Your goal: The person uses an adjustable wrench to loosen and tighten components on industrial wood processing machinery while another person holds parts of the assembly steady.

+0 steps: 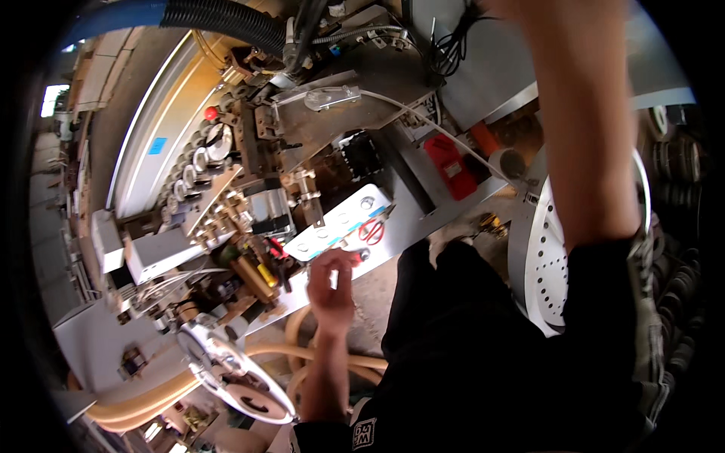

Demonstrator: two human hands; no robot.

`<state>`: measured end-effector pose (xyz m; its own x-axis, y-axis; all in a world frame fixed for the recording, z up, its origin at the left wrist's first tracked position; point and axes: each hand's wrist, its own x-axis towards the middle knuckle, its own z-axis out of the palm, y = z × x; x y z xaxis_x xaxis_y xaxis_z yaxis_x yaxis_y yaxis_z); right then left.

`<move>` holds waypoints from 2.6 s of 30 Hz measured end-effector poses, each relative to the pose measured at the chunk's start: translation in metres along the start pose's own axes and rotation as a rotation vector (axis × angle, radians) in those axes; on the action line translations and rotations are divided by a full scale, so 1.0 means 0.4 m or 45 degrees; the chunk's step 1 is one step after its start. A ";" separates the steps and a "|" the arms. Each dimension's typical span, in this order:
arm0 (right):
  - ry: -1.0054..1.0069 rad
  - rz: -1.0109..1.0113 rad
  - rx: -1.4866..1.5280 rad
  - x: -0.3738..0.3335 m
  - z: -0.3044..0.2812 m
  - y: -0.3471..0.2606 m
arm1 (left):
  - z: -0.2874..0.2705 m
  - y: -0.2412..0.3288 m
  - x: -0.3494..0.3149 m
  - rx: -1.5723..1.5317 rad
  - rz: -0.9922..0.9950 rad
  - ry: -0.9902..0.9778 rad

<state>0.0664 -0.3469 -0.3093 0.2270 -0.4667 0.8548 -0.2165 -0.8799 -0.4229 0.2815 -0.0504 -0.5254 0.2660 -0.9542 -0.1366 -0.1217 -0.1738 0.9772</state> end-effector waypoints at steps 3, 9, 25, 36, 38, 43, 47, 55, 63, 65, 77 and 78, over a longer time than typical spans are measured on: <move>0.044 0.308 0.391 -0.234 0.007 0.012 | 0.068 -0.165 -0.038 -0.289 -0.259 0.023; -0.123 1.016 0.039 -0.250 0.205 0.290 | 0.120 -0.287 -0.100 -0.471 -0.520 -0.232; -0.221 0.705 0.148 0.010 0.274 0.613 | -0.030 -0.533 -0.136 -0.284 -0.680 -0.256; -0.424 0.626 -0.615 0.073 0.297 0.531 | 0.034 -0.581 -0.137 -0.179 -0.689 -0.275; -0.446 0.689 -0.419 0.056 0.296 0.564 | 0.041 -0.585 -0.137 -0.165 -0.722 -0.292; -0.487 0.571 -0.534 0.025 0.306 0.525 | 0.035 -0.517 -0.075 -0.225 -0.700 -0.170; -0.490 0.561 -0.551 0.010 0.309 0.555 | -0.019 -0.392 0.123 -0.192 -0.405 -0.121; -0.521 0.317 -0.474 -0.016 0.339 0.594 | -0.056 0.280 0.605 0.259 0.610 0.168; -0.504 0.359 -0.396 -0.035 0.358 0.631 | 0.060 0.400 0.614 0.190 0.538 0.087; -0.494 0.351 -0.386 -0.032 0.366 0.627 | 0.056 0.308 0.558 0.316 0.527 0.145; -0.475 0.383 -0.335 -0.052 0.392 0.635 | 0.067 -0.032 0.197 -0.154 -0.359 0.005; -0.480 0.386 -0.332 -0.054 0.393 0.635 | 0.065 -0.047 0.184 -0.135 -0.374 -0.019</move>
<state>0.1560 -0.5743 -0.4824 0.4318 -0.7375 0.5193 -0.5424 -0.6723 -0.5038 0.2784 -0.1237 -0.5582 0.2610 -0.8704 -0.4174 0.0593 -0.4171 0.9069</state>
